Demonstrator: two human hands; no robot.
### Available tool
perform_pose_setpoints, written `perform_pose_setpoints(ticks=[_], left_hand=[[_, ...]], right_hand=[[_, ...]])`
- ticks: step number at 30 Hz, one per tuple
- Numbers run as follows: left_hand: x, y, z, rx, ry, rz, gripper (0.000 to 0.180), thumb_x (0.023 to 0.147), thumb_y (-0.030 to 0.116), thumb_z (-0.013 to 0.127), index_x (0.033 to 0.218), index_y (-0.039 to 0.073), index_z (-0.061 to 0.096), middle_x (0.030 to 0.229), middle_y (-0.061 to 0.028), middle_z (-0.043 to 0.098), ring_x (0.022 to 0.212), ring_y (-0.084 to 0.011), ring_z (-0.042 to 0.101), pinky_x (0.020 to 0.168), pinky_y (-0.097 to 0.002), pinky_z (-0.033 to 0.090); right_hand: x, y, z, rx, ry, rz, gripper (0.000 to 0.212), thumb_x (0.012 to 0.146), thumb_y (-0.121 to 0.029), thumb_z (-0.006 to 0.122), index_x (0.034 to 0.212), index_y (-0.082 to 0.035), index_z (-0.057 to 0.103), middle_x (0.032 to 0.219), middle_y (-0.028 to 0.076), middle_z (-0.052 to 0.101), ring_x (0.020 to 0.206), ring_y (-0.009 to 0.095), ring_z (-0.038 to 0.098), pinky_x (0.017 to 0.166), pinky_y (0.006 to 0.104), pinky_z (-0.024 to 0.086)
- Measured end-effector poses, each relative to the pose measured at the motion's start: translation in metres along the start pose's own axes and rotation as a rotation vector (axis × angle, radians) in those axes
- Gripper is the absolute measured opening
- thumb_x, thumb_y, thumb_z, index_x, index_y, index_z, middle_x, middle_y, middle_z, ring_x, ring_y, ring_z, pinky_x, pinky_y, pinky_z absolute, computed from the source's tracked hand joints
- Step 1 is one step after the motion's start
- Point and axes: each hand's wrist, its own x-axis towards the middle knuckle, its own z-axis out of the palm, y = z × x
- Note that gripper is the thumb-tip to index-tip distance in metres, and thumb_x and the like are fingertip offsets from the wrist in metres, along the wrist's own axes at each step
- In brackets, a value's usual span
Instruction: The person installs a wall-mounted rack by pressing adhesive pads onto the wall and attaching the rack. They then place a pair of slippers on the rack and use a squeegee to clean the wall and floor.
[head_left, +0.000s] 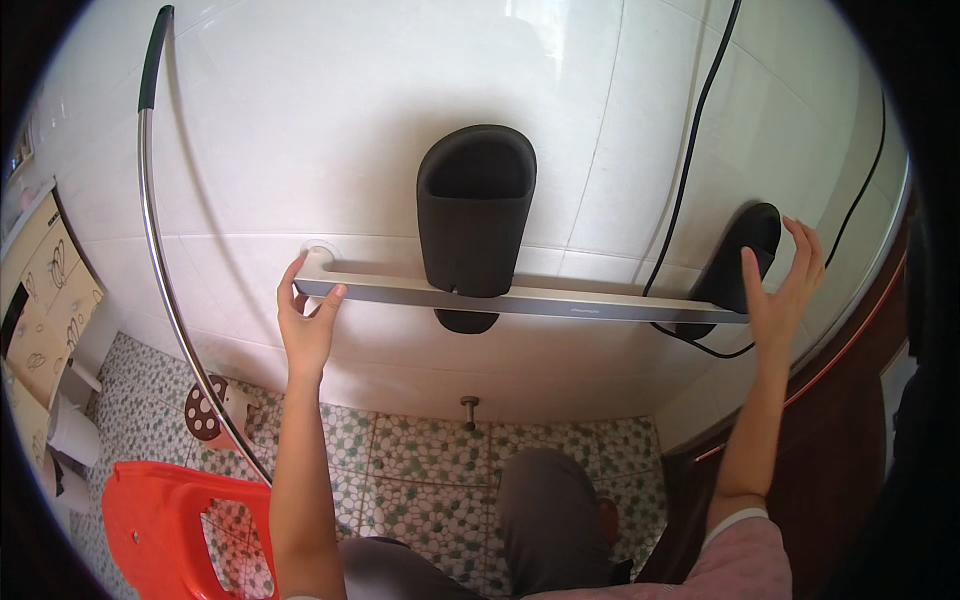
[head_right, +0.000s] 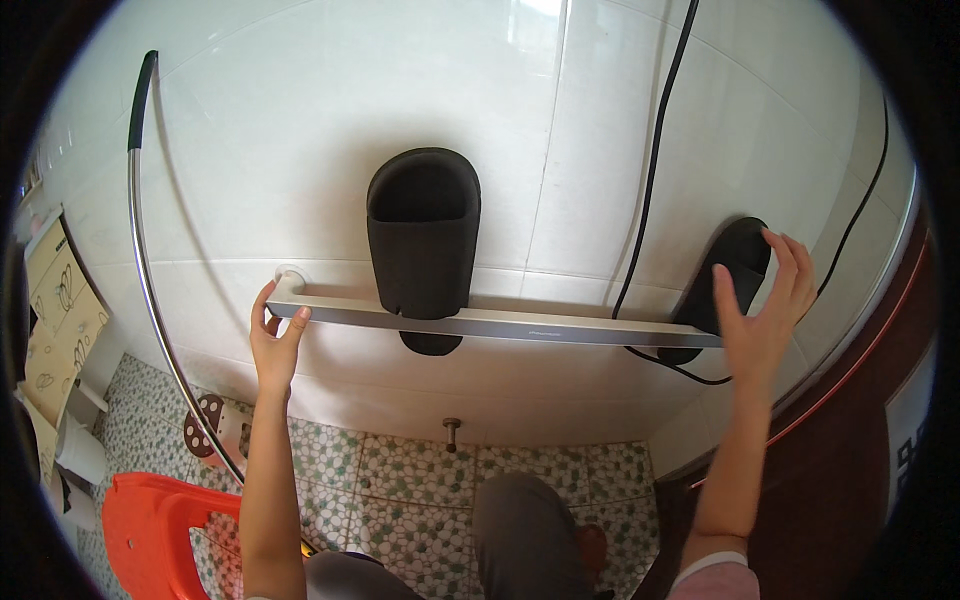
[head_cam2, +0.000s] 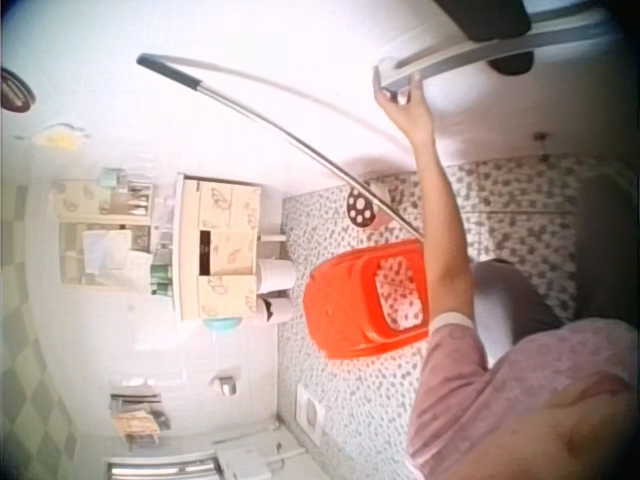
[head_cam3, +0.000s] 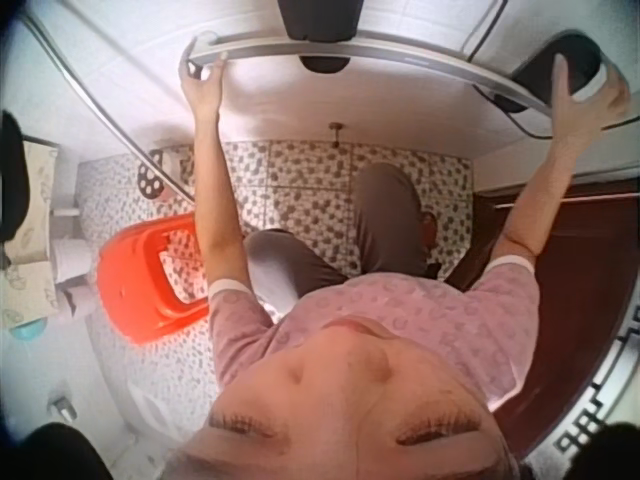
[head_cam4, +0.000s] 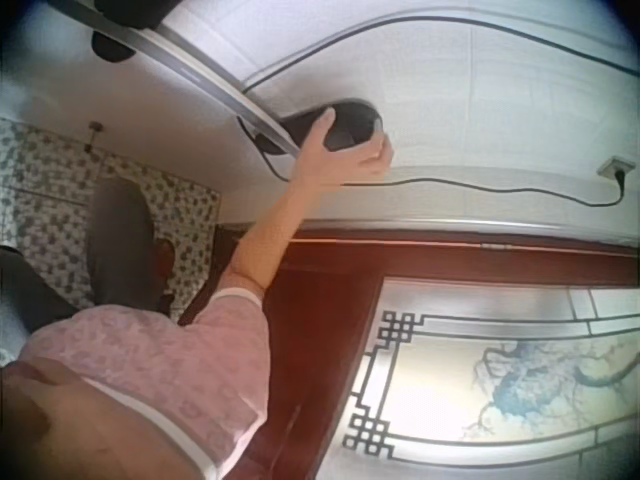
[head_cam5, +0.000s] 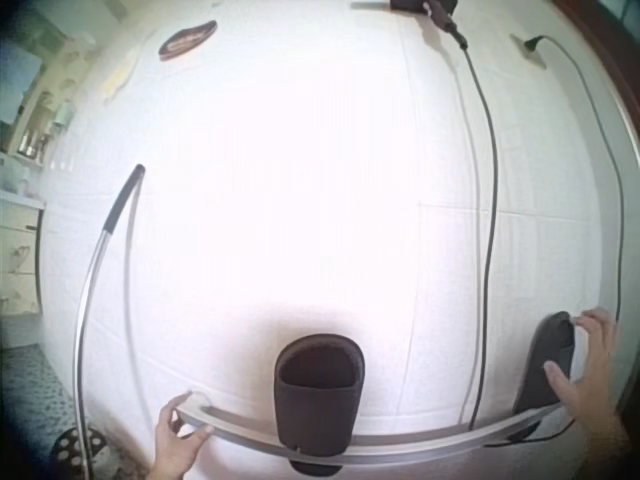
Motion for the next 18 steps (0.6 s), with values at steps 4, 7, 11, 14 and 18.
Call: perform_pose_setpoints(ticks=[4, 7, 11, 14, 18], left_hand=[[-0.002, 0.002, 0.002, -0.049, 0.022, 0.006, 0.063, 0.072, 0.007, 0.066, 0.123, 0.001, 0.031, 0.119, -0.0137, 0.04, 0.1, -0.0217, 0.048, 0.08, -0.0289, 0.045], [-0.002, 0.001, 0.003, -0.083, 0.031, 0.007, 0.064, 0.071, 0.007, 0.066, 0.124, 0.003, 0.03, 0.122, -0.0121, 0.037, 0.101, -0.0214, 0.048, 0.08, -0.0283, 0.045], [-0.002, 0.0, 0.002, -0.185, 0.034, -0.066, 0.063, 0.073, 0.009, 0.065, 0.125, 0.005, 0.029, 0.123, -0.0106, 0.036, 0.101, -0.0197, 0.048, 0.079, -0.0275, 0.045], [-0.002, 0.001, 0.0, -0.285, 0.075, -0.171, 0.058, 0.076, 0.01, 0.062, 0.125, 0.006, 0.031, 0.121, -0.0074, 0.037, 0.1, -0.0163, 0.048, 0.078, -0.026, 0.045], [0.0, 0.002, -0.002, -0.345, 0.061, -0.248, 0.048, 0.079, 0.011, 0.059, 0.121, 0.009, 0.038, 0.117, -0.0015, 0.039, 0.096, -0.0105, 0.048, 0.075, -0.0231, 0.046]], right_hand=[[-0.013, 0.063, 0.005, -0.22, -0.39, 0.126, 0.06, 0.065, -0.027, 0.07, 0.116, -0.011, 0.042, 0.121, 0.012, 0.035, 0.114, 0.031, 0.032, 0.091, 0.0417, 0.032], [-0.023, 0.079, 0.015, 0.049, -0.451, 0.18, 0.068, 0.061, -0.025, 0.073, 0.118, -0.011, 0.039, 0.121, 0.014, 0.034, 0.112, 0.032, 0.035, 0.091, 0.0402, 0.034], [-0.029, 0.083, 0.027, 0.131, -0.389, 0.192, 0.07, 0.058, -0.016, 0.074, 0.118, -0.01, 0.038, 0.122, 0.016, 0.032, 0.111, 0.032, 0.036, 0.091, 0.038, 0.035], [-0.025, 0.076, 0.031, 0.134, -0.335, 0.199, 0.068, 0.059, -0.012, 0.072, 0.117, -0.009, 0.038, 0.122, 0.016, 0.032, 0.112, 0.031, 0.035, 0.09, 0.0378, 0.036], [-0.011, 0.051, 0.005, 0.01, -0.07, 0.171, 0.064, 0.061, -0.01, 0.07, 0.116, -0.007, 0.038, 0.122, 0.015, 0.032, 0.113, 0.031, 0.035, 0.088, 0.0383, 0.037]])
